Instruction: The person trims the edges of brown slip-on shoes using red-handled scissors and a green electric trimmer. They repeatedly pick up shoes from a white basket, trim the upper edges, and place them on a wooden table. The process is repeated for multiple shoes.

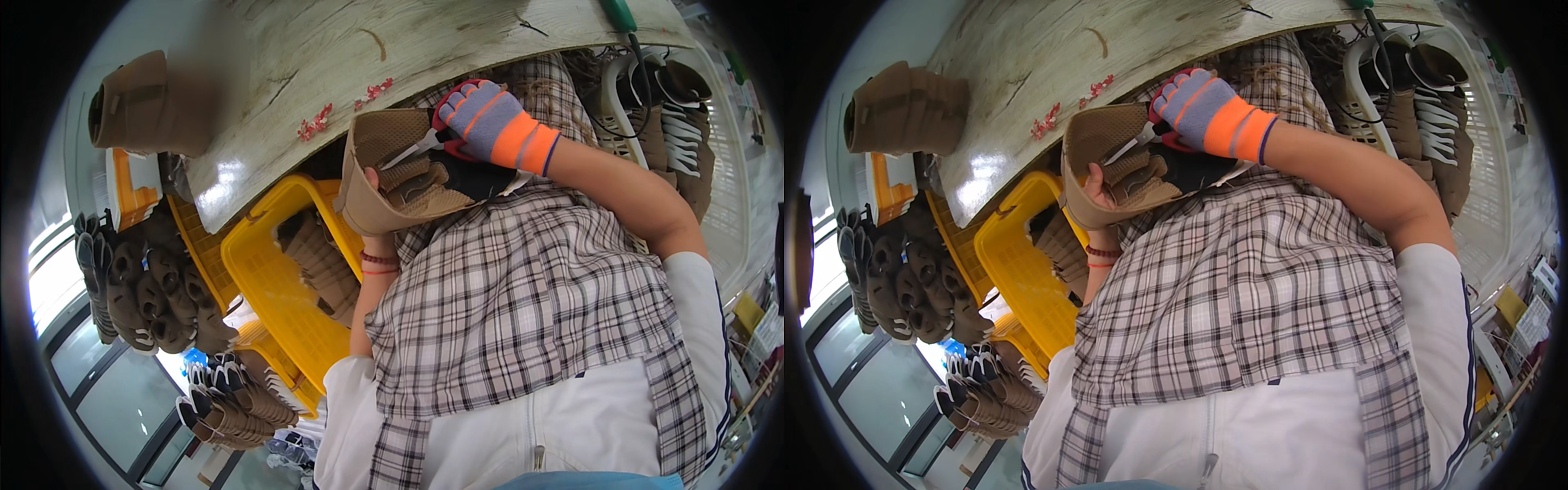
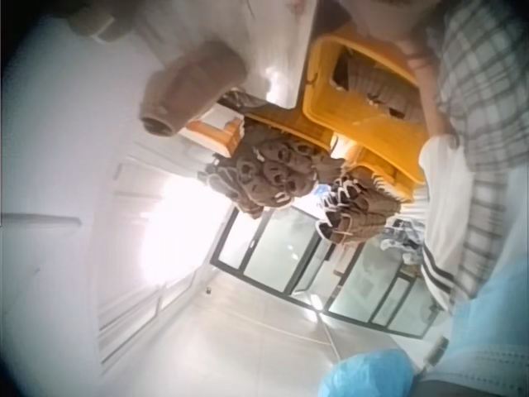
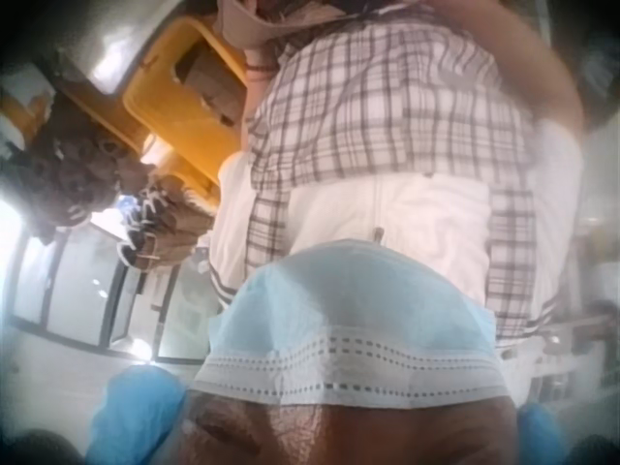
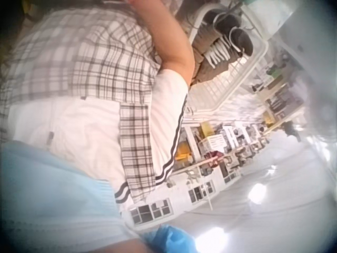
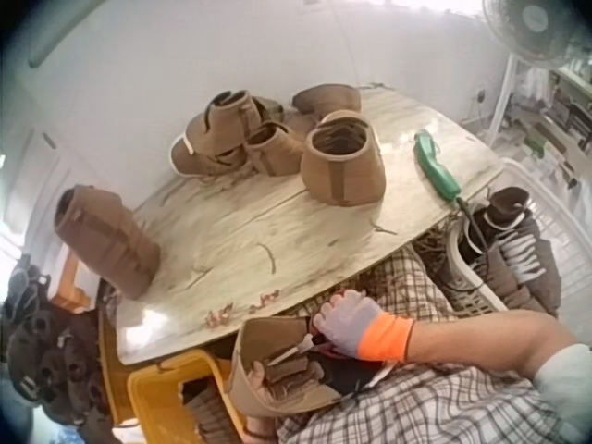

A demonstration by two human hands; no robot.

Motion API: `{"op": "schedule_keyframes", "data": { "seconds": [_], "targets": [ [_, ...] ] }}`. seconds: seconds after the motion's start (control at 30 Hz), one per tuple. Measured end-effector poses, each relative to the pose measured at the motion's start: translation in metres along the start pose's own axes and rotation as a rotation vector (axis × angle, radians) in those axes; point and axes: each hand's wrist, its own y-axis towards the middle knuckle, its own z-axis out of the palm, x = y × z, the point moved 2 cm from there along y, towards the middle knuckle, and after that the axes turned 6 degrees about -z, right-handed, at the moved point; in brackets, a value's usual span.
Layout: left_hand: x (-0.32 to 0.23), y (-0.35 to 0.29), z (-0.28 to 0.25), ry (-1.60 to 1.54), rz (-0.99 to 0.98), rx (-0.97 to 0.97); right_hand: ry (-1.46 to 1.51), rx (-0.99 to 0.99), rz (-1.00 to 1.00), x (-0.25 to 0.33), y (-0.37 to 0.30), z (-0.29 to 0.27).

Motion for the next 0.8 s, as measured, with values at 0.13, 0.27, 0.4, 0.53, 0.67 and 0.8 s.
{"op": "schedule_keyframes", "data": {
  "seconds": [0.13, 0.27, 0.4, 0.53, 0.67, 0.8],
  "targets": [
    [0.008, 0.002, -0.009, 0.123, 0.112, -0.089, -0.006, 0.001, 0.037, -0.003, -0.008, 0.003],
    [0.005, 0.004, -0.004, -0.127, -0.107, 0.04, 0.034, -0.075, -0.027, -0.007, -0.01, -0.004],
    [0.008, 0.003, -0.009, 0.015, -0.024, -0.01, -0.011, -0.058, -0.044, -0.002, -0.002, 0.001],
    [-0.014, -0.027, 0.021, 0.202, 0.068, -0.185, 0.124, 0.142, 0.258, -0.019, -0.015, -0.006],
    [-0.014, -0.018, 0.023, 0.134, 0.044, -0.177, 0.252, 0.088, 0.418, -0.021, -0.047, -0.009],
    [-0.005, -0.021, 0.014, 0.336, 0.18, -0.135, 0.29, 0.465, 0.362, 0.005, -0.051, -0.016]
  ]
}}
